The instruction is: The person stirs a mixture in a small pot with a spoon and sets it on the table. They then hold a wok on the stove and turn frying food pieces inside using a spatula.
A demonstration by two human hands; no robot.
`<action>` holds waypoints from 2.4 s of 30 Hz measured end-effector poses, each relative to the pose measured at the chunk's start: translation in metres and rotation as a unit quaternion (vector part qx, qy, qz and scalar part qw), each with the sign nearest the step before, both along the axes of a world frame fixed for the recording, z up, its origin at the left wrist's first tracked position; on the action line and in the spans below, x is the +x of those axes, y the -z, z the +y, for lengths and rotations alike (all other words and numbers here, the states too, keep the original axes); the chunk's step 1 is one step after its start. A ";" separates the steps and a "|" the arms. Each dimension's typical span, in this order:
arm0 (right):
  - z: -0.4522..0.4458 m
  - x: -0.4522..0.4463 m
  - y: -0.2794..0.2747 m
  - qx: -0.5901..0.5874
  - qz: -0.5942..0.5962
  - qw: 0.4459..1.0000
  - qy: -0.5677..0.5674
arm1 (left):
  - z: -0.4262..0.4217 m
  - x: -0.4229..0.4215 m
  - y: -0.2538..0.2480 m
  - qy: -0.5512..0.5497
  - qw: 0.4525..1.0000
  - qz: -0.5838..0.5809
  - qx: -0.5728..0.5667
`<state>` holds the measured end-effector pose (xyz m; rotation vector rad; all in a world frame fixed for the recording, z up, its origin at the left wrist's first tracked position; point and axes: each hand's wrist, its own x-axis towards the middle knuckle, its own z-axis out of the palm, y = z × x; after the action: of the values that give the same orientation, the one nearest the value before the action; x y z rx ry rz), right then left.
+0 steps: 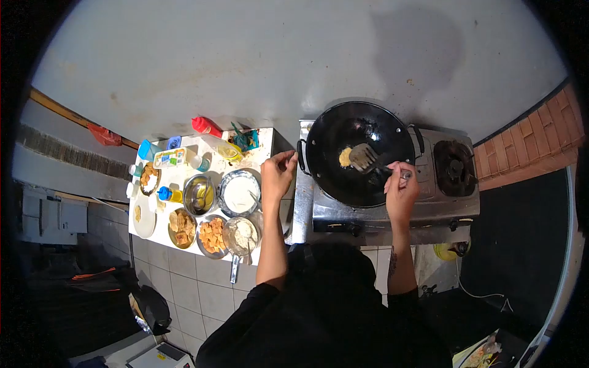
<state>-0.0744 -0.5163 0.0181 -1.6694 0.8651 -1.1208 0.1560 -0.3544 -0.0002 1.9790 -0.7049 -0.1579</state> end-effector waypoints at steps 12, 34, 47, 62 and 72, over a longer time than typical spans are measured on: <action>-0.012 0.007 0.012 -0.059 0.048 0.997 -0.028 | -0.006 -0.001 0.002 0.006 1.000 -0.003 -0.009; -0.036 -0.017 -0.014 -0.178 0.131 0.973 -0.061 | -0.009 0.007 0.008 0.018 1.000 -0.013 -0.008; -0.018 0.004 0.007 -0.018 0.039 0.999 0.001 | -0.005 0.005 0.003 0.011 1.000 0.001 -0.003; -0.006 -0.012 -0.015 -0.028 0.056 0.998 -0.028 | 0.002 0.000 -0.007 -0.002 1.000 0.021 0.001; 0.036 0.003 -0.041 -0.192 0.084 0.953 -0.221 | 0.006 0.002 0.001 -0.001 1.000 0.005 -0.005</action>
<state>-0.0710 -0.4803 0.0587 -2.1713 0.3474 -0.8760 0.1576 -0.3479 -0.0016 1.9678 -0.6965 -0.1640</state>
